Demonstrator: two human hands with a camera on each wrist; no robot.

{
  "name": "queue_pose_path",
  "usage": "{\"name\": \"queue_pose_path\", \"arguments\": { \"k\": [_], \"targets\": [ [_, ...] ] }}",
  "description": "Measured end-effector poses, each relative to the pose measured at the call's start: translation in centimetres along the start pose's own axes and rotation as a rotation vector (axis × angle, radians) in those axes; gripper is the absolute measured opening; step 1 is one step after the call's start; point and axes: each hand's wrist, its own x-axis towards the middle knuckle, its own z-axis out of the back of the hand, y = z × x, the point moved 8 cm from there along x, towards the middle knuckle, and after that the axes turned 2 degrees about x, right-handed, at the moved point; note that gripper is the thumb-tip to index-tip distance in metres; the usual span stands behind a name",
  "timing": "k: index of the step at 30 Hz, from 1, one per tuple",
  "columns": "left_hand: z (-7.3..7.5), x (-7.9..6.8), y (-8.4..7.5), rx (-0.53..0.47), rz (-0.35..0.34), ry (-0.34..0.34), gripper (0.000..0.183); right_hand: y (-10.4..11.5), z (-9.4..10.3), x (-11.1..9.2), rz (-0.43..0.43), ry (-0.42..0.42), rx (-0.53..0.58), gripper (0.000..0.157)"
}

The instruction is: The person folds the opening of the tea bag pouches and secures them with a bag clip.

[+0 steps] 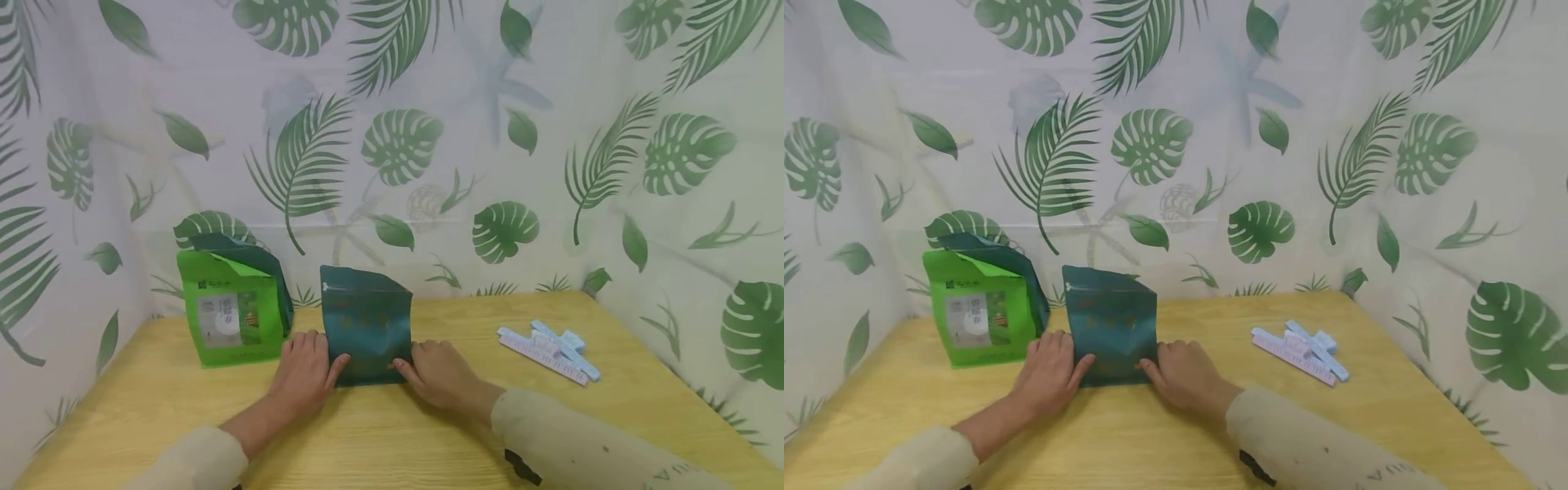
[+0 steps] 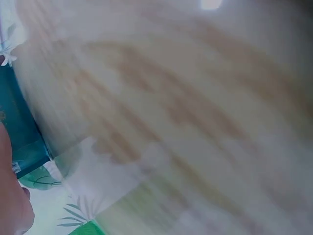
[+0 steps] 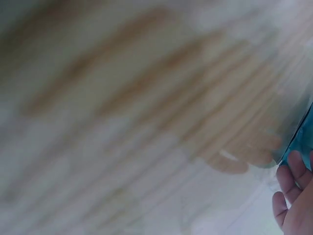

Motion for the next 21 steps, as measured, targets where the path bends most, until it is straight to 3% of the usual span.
{"name": "queue_pose_path", "arguments": {
  "k": [8, 15, 21],
  "targets": [
    [-0.8, -0.2, -0.5, -0.002, -0.048, 0.107, 0.045, -0.4, 0.4, -0.8, 0.031, 0.011, -0.013, 0.04],
    [-0.9, -0.1, -1.2, 0.004, -0.101, 0.092, 0.031, -1.1, 0.7, -0.9, 0.038, -0.006, -0.041, 0.039],
    [-0.8, -0.1, -1.3, 0.02, -0.111, 0.087, 0.029, -1.2, 0.5, -0.7, 0.012, 0.017, -0.124, 0.039]
  ]
}}
